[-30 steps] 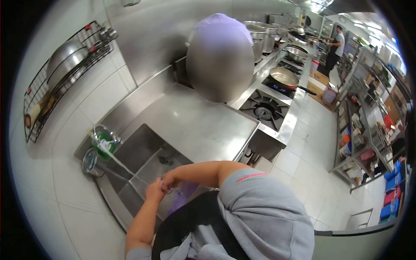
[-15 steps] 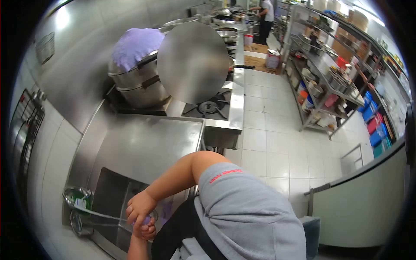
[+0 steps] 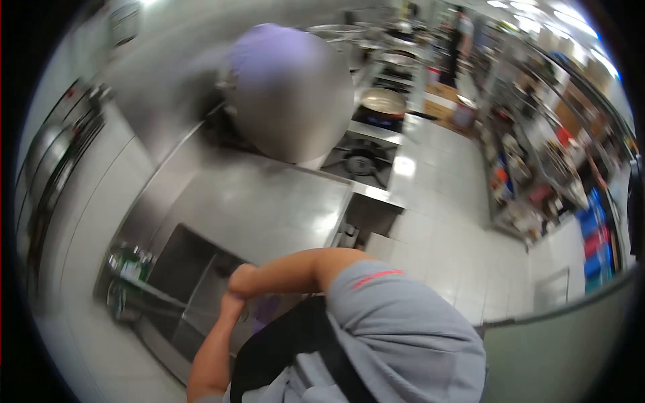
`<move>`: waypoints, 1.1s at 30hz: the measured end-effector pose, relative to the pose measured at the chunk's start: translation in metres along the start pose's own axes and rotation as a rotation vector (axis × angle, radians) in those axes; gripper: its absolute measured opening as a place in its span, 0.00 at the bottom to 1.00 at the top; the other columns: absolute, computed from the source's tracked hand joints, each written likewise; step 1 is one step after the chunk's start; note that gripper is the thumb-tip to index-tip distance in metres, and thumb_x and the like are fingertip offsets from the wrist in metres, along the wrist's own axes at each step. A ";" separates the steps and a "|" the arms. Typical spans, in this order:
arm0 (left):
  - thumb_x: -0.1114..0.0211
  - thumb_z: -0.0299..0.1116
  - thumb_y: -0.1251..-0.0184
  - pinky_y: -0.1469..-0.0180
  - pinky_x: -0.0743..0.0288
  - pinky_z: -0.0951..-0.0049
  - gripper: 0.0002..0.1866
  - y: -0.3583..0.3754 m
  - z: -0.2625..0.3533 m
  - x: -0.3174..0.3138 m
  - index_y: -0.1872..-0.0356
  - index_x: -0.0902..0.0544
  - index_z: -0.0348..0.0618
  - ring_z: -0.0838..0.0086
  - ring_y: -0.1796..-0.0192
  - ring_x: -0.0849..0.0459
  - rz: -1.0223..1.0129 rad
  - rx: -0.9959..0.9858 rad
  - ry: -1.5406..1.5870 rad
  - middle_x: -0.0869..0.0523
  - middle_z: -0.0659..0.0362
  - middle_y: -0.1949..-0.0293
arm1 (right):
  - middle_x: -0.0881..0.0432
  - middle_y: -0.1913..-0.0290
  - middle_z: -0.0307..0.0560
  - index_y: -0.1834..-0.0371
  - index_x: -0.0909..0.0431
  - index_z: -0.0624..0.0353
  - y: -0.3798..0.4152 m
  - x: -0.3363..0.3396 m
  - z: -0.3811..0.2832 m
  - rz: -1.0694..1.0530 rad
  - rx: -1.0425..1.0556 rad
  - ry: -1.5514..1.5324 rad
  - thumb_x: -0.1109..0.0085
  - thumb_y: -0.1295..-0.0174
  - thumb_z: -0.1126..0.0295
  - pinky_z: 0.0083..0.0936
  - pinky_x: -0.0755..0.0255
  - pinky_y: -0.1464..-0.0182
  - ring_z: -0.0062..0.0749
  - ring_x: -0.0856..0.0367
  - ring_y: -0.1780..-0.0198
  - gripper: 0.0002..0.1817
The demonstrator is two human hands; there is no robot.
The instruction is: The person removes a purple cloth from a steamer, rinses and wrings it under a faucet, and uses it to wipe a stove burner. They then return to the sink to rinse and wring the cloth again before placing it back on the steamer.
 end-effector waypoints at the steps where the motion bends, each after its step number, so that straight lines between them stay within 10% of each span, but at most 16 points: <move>1: 0.41 0.39 0.44 0.52 0.28 0.59 0.18 0.009 0.008 0.008 0.55 0.21 0.39 0.51 0.48 0.21 0.045 0.040 -0.013 0.18 0.42 0.56 | 0.16 0.67 0.50 0.71 0.17 0.55 0.007 0.003 0.000 -0.004 -0.018 -0.121 0.41 0.55 0.64 0.40 0.24 0.63 0.45 0.16 0.63 0.10; 6: 0.42 0.35 0.45 0.53 0.27 0.55 0.18 0.025 0.023 0.027 0.52 0.28 0.43 0.49 0.52 0.19 -0.030 0.169 -0.283 0.17 0.42 0.59 | 0.17 0.68 0.54 0.69 0.18 0.57 0.009 -0.029 0.008 -0.056 -0.260 -0.408 0.44 0.54 0.66 0.41 0.25 0.60 0.47 0.17 0.62 0.11; 12: 0.43 0.32 0.44 0.62 0.25 0.55 0.12 0.024 0.013 0.047 0.58 0.30 0.43 0.51 0.62 0.16 -0.003 -0.021 -0.520 0.15 0.46 0.67 | 0.17 0.73 0.54 0.74 0.20 0.60 -0.025 -0.053 -0.019 0.084 0.054 -0.434 0.44 0.55 0.67 0.37 0.26 0.64 0.44 0.17 0.69 0.09; 17: 0.46 0.36 0.40 0.67 0.26 0.54 0.10 0.019 0.017 0.075 0.61 0.30 0.43 0.53 0.66 0.16 0.100 -0.184 -0.613 0.16 0.48 0.71 | 0.29 0.84 0.39 0.82 0.24 0.59 -0.030 -0.076 -0.007 -0.082 -0.552 -1.340 0.37 0.62 0.73 0.29 0.45 0.86 0.26 0.35 0.85 0.05; 26: 0.44 0.33 0.42 0.70 0.24 0.56 0.08 0.020 0.035 0.137 0.63 0.29 0.44 0.56 0.69 0.16 0.491 -0.179 -0.563 0.17 0.51 0.74 | 0.44 0.87 0.27 0.78 0.37 0.46 -0.028 -0.012 -0.040 -0.527 -0.281 -2.140 0.46 0.51 0.70 0.18 0.57 0.86 0.15 0.51 0.89 0.09; 30: 0.35 0.24 0.53 0.48 0.28 0.59 0.27 0.043 0.035 0.166 0.47 0.30 0.47 0.53 0.49 0.24 0.486 -0.051 -0.094 0.24 0.47 0.55 | 0.30 0.67 0.35 0.55 0.29 0.50 -0.022 0.013 -0.009 -0.274 -0.186 -1.718 0.41 0.47 0.59 0.24 0.37 0.68 0.24 0.33 0.70 0.18; 33: 0.36 0.23 0.51 0.49 0.28 0.63 0.27 0.047 0.017 0.160 0.45 0.28 0.49 0.55 0.53 0.23 0.499 -0.260 0.103 0.24 0.49 0.56 | 0.28 0.48 0.41 0.40 0.34 0.55 -0.019 0.034 -0.001 -0.193 -0.145 -1.433 0.39 0.46 0.52 0.31 0.31 0.57 0.30 0.29 0.50 0.32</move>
Point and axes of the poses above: each hand's wrist, its own y-axis away from the middle knuckle, its own x-axis out of the back of the hand, z = x × y, the point moved 7 cm from there along -y, towards the middle knuckle
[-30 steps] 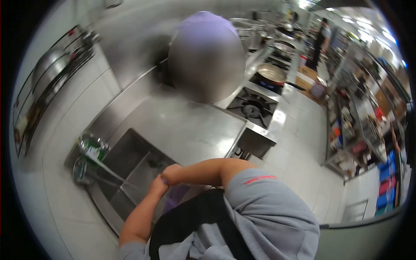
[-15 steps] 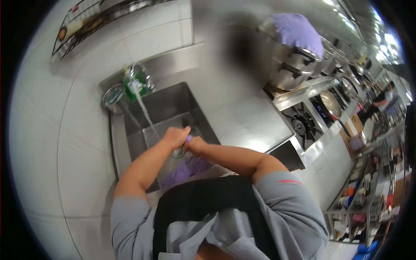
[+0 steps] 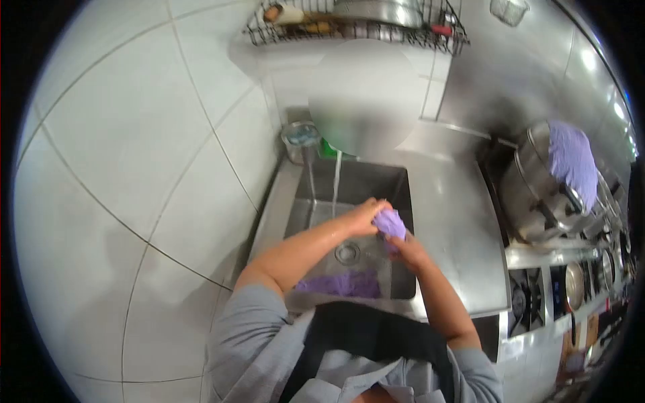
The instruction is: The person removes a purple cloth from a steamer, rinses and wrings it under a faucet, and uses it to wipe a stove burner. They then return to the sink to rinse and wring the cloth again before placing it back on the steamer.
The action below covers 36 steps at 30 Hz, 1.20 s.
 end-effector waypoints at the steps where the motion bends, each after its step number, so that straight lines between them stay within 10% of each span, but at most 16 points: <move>1: 0.38 0.24 0.49 0.49 0.28 0.64 0.27 0.001 0.006 0.004 0.44 0.27 0.50 0.57 0.53 0.23 -0.080 0.072 0.126 0.24 0.50 0.57 | 0.28 0.48 0.41 0.40 0.34 0.55 -0.001 -0.004 -0.005 -0.016 0.035 0.013 0.39 0.46 0.52 0.31 0.31 0.57 0.30 0.29 0.50 0.32; 4: 0.39 0.28 0.43 0.49 0.28 0.63 0.24 0.016 -0.001 0.008 0.43 0.24 0.55 0.57 0.53 0.23 -0.246 0.571 0.480 0.24 0.50 0.57 | 0.26 0.46 0.45 0.40 0.34 0.58 0.004 -0.003 -0.009 0.000 0.001 -0.042 0.38 0.45 0.50 0.36 0.30 0.52 0.35 0.27 0.48 0.34; 7: 0.40 0.33 0.39 0.50 0.28 0.65 0.22 0.015 -0.019 0.014 0.42 0.24 0.60 0.59 0.53 0.23 -0.102 0.346 -0.050 0.24 0.50 0.57 | 0.24 0.50 0.48 0.43 0.32 0.62 0.002 0.007 -0.018 0.119 -0.026 0.283 0.38 0.45 0.52 0.35 0.29 0.53 0.35 0.24 0.52 0.32; 9: 0.38 0.36 0.39 0.49 0.28 0.65 0.22 0.017 -0.013 0.027 0.43 0.23 0.63 0.58 0.52 0.24 -0.028 0.356 -0.271 0.25 0.50 0.56 | 0.21 0.56 0.50 0.48 0.29 0.64 0.001 0.014 -0.047 0.203 0.421 0.485 0.35 0.48 0.55 0.32 0.28 0.56 0.33 0.22 0.57 0.29; 13: 0.41 0.33 0.36 0.50 0.28 0.70 0.15 0.003 -0.001 0.061 0.49 0.21 0.43 0.69 0.52 0.23 0.265 0.151 0.015 0.22 0.54 0.56 | 0.20 0.63 0.50 0.60 0.25 0.64 -0.005 0.046 -0.062 0.247 0.459 0.876 0.30 0.55 0.59 0.30 0.30 0.55 0.34 0.22 0.61 0.24; 17: 0.42 0.33 0.35 0.55 0.27 0.75 0.13 -0.010 0.005 0.080 0.54 0.23 0.37 0.77 0.59 0.21 0.331 0.334 0.869 0.18 0.59 0.61 | 0.20 0.68 0.41 0.63 0.23 0.60 0.029 0.066 -0.101 0.128 0.314 0.484 0.32 0.52 0.61 0.25 0.30 0.60 0.27 0.24 0.65 0.18; 23: 0.50 0.40 0.30 0.48 0.27 0.69 0.18 -0.020 0.016 0.077 0.49 0.24 0.36 0.73 0.55 0.20 0.151 0.421 0.578 0.18 0.58 0.55 | 0.20 0.70 0.38 0.62 0.22 0.60 0.060 0.102 -0.136 0.121 0.309 0.233 0.42 0.39 0.61 0.20 0.30 0.61 0.20 0.24 0.67 0.13; 27: 0.55 0.44 0.30 0.45 0.27 0.63 0.22 -0.021 0.020 0.028 0.49 0.24 0.37 0.66 0.52 0.19 -0.003 0.593 1.107 0.18 0.53 0.53 | 0.19 0.67 0.43 0.59 0.24 0.65 0.072 0.113 -0.138 0.067 0.254 -0.327 0.45 0.38 0.61 0.29 0.24 0.56 0.27 0.20 0.62 0.16; 30: 0.58 0.48 0.31 0.42 0.29 0.61 0.25 -0.006 0.047 -0.009 0.46 0.25 0.40 0.64 0.49 0.20 0.016 0.682 1.418 0.20 0.51 0.49 | 0.21 0.57 0.48 0.51 0.29 0.56 0.042 0.140 -0.079 0.010 0.466 -0.770 0.56 0.34 0.45 0.27 0.26 0.57 0.31 0.21 0.56 0.25; 32: 0.58 0.47 0.31 0.38 0.33 0.61 0.26 -0.007 0.043 -0.037 0.40 0.29 0.41 0.62 0.45 0.23 -0.035 0.477 1.572 0.23 0.51 0.45 | 0.22 0.57 0.39 0.51 0.28 0.52 0.045 0.102 -0.010 0.048 0.111 -0.763 0.70 0.42 0.27 0.32 0.33 0.57 0.30 0.25 0.58 0.40; 33: 0.59 0.46 0.31 0.36 0.34 0.61 0.27 -0.007 0.052 -0.045 0.38 0.31 0.41 0.62 0.44 0.24 -0.068 0.402 1.712 0.24 0.51 0.44 | 0.24 0.49 0.45 0.44 0.31 0.55 0.036 0.083 0.017 -0.265 0.060 -0.881 0.72 0.46 0.24 0.36 0.33 0.50 0.37 0.25 0.50 0.47; 36: 0.62 0.44 0.31 0.35 0.37 0.61 0.27 0.006 0.041 -0.049 0.35 0.34 0.42 0.62 0.40 0.27 -0.025 0.472 1.752 0.26 0.51 0.41 | 0.27 0.42 0.50 0.36 0.37 0.57 0.080 0.040 0.003 -0.128 -0.039 -0.939 0.74 0.47 0.23 0.42 0.35 0.43 0.41 0.26 0.44 0.51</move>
Point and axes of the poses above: each hand's wrist, its own y-axis away from the middle knuckle, its own x-axis out of the back of the hand, z = x × y, the point moved 7 cm from there along -y, towards the middle knuckle
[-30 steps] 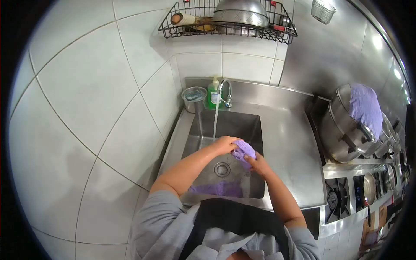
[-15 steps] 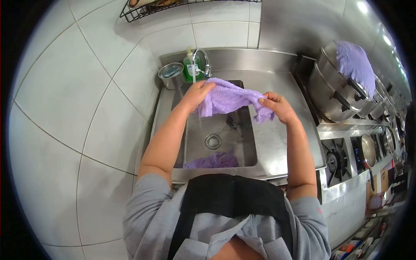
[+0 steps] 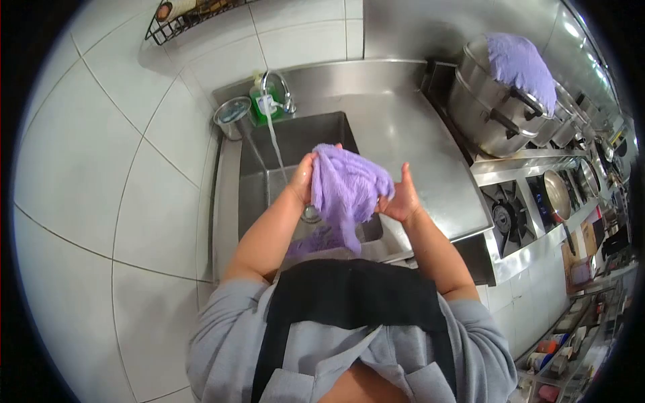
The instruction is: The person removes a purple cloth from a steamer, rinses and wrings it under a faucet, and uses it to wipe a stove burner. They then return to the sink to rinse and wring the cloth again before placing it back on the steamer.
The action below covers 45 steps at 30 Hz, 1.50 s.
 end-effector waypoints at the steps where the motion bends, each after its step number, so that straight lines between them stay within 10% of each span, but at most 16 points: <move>1: 0.62 0.42 0.31 0.34 0.38 0.63 0.27 0.005 0.005 0.000 0.36 0.34 0.41 0.64 0.39 0.28 0.034 -0.018 0.015 0.27 0.51 0.40 | 0.28 0.40 0.51 0.34 0.41 0.58 0.005 -0.002 -0.008 -0.054 0.041 -0.005 0.71 0.44 0.26 0.44 0.35 0.41 0.42 0.26 0.43 0.49; 3: 0.62 0.42 0.32 0.36 0.35 0.62 0.26 0.008 0.018 0.008 0.39 0.30 0.40 0.62 0.42 0.25 0.058 -0.069 -0.009 0.23 0.50 0.44 | 0.30 0.38 0.53 0.31 0.44 0.59 0.014 -0.009 -0.027 -0.108 0.089 -0.010 0.67 0.41 0.30 0.46 0.35 0.40 0.43 0.26 0.43 0.47; 6: 0.56 0.42 0.34 0.43 0.28 0.57 0.20 0.009 0.023 0.049 0.52 0.23 0.39 0.60 0.52 0.19 0.314 -0.030 -0.032 0.18 0.52 0.55 | 0.25 0.47 0.53 0.31 0.46 0.57 0.036 -0.014 -0.074 0.020 0.437 0.188 0.49 0.36 0.70 0.38 0.26 0.49 0.39 0.22 0.50 0.30; 9: 0.53 0.39 0.35 0.43 0.28 0.55 0.19 -0.004 0.009 0.080 0.51 0.23 0.38 0.60 0.52 0.18 0.372 0.041 -0.082 0.17 0.50 0.55 | 0.23 0.55 0.50 0.35 0.39 0.59 0.032 0.003 -0.090 0.236 0.336 0.416 0.48 0.40 0.78 0.31 0.24 0.53 0.33 0.20 0.56 0.27; 17: 0.43 0.38 0.38 0.39 0.33 0.58 0.22 0.010 0.065 -0.004 0.46 0.27 0.37 0.61 0.46 0.22 -0.002 -0.148 -0.065 0.20 0.53 0.49 | 0.20 0.59 0.43 0.44 0.30 0.62 0.076 -0.038 -0.169 0.323 0.710 0.606 0.46 0.40 0.78 0.21 0.26 0.58 0.25 0.20 0.61 0.19; 22: 0.55 0.73 0.44 0.40 0.32 0.61 0.47 0.006 0.051 -0.030 0.45 0.27 0.34 0.63 0.44 0.23 -0.122 -0.053 -0.080 0.22 0.52 0.45 | 0.20 0.60 0.42 0.45 0.29 0.60 0.086 -0.067 -0.181 0.317 0.837 0.759 0.44 0.41 0.77 0.19 0.28 0.60 0.23 0.21 0.62 0.19; 26: 0.49 0.63 0.37 0.46 0.26 0.64 0.35 -0.020 0.039 -0.014 0.50 0.24 0.36 0.66 0.50 0.19 -0.001 0.052 -0.172 0.18 0.54 0.52 | 0.20 0.64 0.43 0.49 0.26 0.62 0.088 -0.059 -0.187 0.429 0.805 0.830 0.40 0.44 0.76 0.19 0.30 0.61 0.23 0.23 0.64 0.18; 29: 0.39 0.38 0.34 0.50 0.25 0.67 0.15 -0.031 0.069 -0.010 0.54 0.23 0.38 0.71 0.53 0.19 0.146 -0.232 -0.353 0.18 0.57 0.55 | 0.19 0.65 0.43 0.51 0.25 0.61 0.101 -0.047 -0.204 0.456 0.934 0.845 0.39 0.44 0.75 0.19 0.31 0.62 0.22 0.23 0.65 0.17; 45: 0.32 0.31 0.42 0.63 0.28 0.79 0.09 -0.044 0.134 -0.069 0.62 0.16 0.37 0.83 0.66 0.21 0.263 -0.558 -1.051 0.15 0.62 0.67 | 0.22 0.63 0.39 0.53 0.24 0.63 0.113 -0.058 -0.241 0.628 0.973 1.047 0.41 0.42 0.73 0.18 0.32 0.59 0.19 0.26 0.61 0.13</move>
Point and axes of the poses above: each hand's wrist, its own y-axis away from the middle knuckle, its own x-axis out of the back of the hand, z = x × y, the point moved 7 cm from there along -y, towards the middle knuckle
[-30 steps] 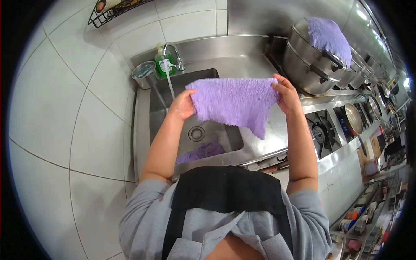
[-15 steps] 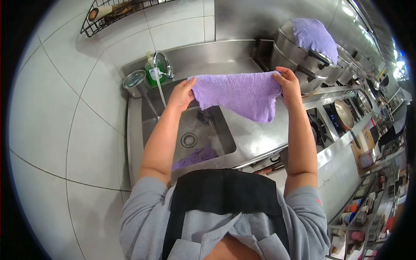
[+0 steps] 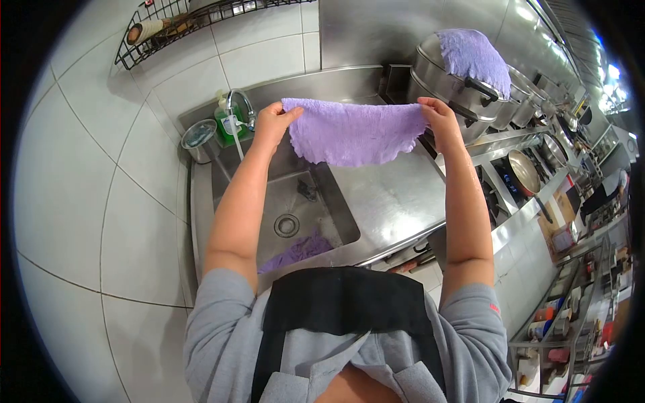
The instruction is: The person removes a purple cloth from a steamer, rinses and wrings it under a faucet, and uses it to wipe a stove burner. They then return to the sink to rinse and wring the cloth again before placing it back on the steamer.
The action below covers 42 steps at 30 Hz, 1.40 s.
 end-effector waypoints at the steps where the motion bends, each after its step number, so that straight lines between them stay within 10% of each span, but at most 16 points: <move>1: 0.33 0.31 0.42 0.64 0.29 0.80 0.09 0.000 0.002 0.001 0.63 0.16 0.37 0.83 0.67 0.22 0.014 0.010 0.003 0.15 0.63 0.68 | 0.22 0.61 0.40 0.52 0.24 0.63 0.004 -0.007 -0.003 -0.057 0.011 0.076 0.41 0.44 0.74 0.20 0.31 0.57 0.21 0.26 0.59 0.16; 9: 0.34 0.31 0.42 0.71 0.31 0.79 0.08 -0.013 -0.010 0.027 0.66 0.18 0.37 0.83 0.73 0.26 0.069 0.029 -0.124 0.18 0.63 0.73 | 0.23 0.59 0.60 0.57 0.21 0.58 0.012 -0.023 -0.017 -0.098 0.399 0.843 0.47 0.47 0.77 0.39 0.30 0.50 0.55 0.24 0.53 0.14; 15: 0.35 0.27 0.42 0.78 0.40 0.83 0.05 0.010 0.028 0.049 0.65 0.19 0.39 0.84 0.79 0.32 0.411 -0.105 0.202 0.23 0.65 0.74 | 0.26 0.57 0.56 0.60 0.25 0.60 0.061 -0.018 -0.092 0.353 0.759 0.785 0.43 0.46 0.77 0.42 0.32 0.51 0.53 0.27 0.53 0.10; 21: 0.42 0.26 0.34 0.58 0.26 0.77 0.06 0.047 0.109 0.036 0.57 0.27 0.43 0.76 0.55 0.23 0.537 -0.632 0.772 0.23 0.60 0.56 | 0.28 0.53 0.54 0.61 0.28 0.62 0.148 -0.048 -0.191 0.582 1.138 0.329 0.56 0.57 0.85 0.42 0.44 0.39 0.46 0.33 0.48 0.18; 23: 0.48 0.31 0.31 0.55 0.25 0.70 0.06 0.026 0.081 0.007 0.60 0.27 0.41 0.73 0.59 0.23 0.363 -0.350 1.190 0.23 0.60 0.59 | 0.26 0.56 0.52 0.61 0.27 0.59 0.155 -0.069 -0.204 0.545 1.293 0.356 0.53 0.63 0.82 0.47 0.49 0.37 0.44 0.32 0.50 0.20; 24: 0.53 0.37 0.29 0.49 0.27 0.68 0.10 0.030 0.133 -0.044 0.60 0.27 0.43 0.69 0.53 0.25 -0.550 -0.697 1.457 0.23 0.58 0.58 | 0.26 0.57 0.49 0.61 0.27 0.58 0.150 -0.083 -0.204 0.479 1.303 0.387 0.51 0.63 0.81 0.46 0.48 0.38 0.43 0.31 0.51 0.20; 27: 0.55 0.44 0.27 0.46 0.33 0.71 0.14 0.072 0.117 -0.142 0.56 0.28 0.45 0.71 0.54 0.27 -0.118 0.210 1.270 0.26 0.60 0.60 | 0.25 0.57 0.48 0.62 0.26 0.55 0.119 -0.133 -0.169 0.287 1.121 0.574 0.49 0.58 0.81 0.42 0.42 0.45 0.45 0.30 0.54 0.16; 31: 0.53 0.42 0.28 0.48 0.31 0.72 0.12 0.103 0.063 -0.198 0.56 0.28 0.45 0.73 0.55 0.26 -0.399 0.489 1.243 0.26 0.61 0.60 | 0.27 0.54 0.52 0.53 0.29 0.59 0.086 -0.125 -0.049 -0.064 0.335 0.497 0.47 0.44 0.74 0.43 0.38 0.43 0.51 0.31 0.48 0.14; 33: 0.51 0.41 0.29 0.49 0.31 0.73 0.11 0.117 0.027 -0.228 0.56 0.28 0.46 0.73 0.56 0.26 -0.508 0.600 1.181 0.25 0.62 0.60 | 0.31 0.49 0.55 0.48 0.33 0.60 0.118 -0.076 -0.013 0.104 0.169 0.346 0.47 0.42 0.69 0.42 0.39 0.41 0.50 0.33 0.45 0.18; 36: 0.49 0.39 0.30 0.51 0.29 0.73 0.10 0.130 -0.003 -0.246 0.56 0.27 0.47 0.74 0.57 0.25 -0.543 0.655 1.060 0.25 0.62 0.60 | 0.42 0.37 0.60 0.34 0.48 0.58 0.156 -0.021 0.049 0.190 0.095 0.370 0.43 0.39 0.57 0.37 0.43 0.35 0.48 0.39 0.36 0.35; 39: 0.47 0.38 0.31 0.52 0.28 0.74 0.09 0.145 -0.012 -0.273 0.56 0.27 0.47 0.75 0.59 0.24 -0.536 0.594 0.881 0.25 0.63 0.60 | 0.46 0.32 0.59 0.32 0.52 0.60 0.224 0.033 0.100 0.333 -0.460 -0.264 0.46 0.40 0.47 0.47 0.48 0.33 0.52 0.45 0.32 0.41; 42: 0.42 0.33 0.33 0.56 0.27 0.75 0.08 0.173 0.010 -0.337 0.56 0.26 0.47 0.77 0.61 0.24 -0.603 0.127 0.544 0.25 0.63 0.60 | 0.45 0.32 0.56 0.32 0.50 0.57 0.282 0.046 0.113 0.162 -0.855 -0.877 0.53 0.42 0.37 0.57 0.47 0.36 0.51 0.43 0.32 0.44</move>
Point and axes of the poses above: each hand's wrist, its own y-axis away from the middle knuckle, its own x-axis out of the back of the hand, z = x × y, the point moved 7 cm from there along -y, towards the middle knuckle
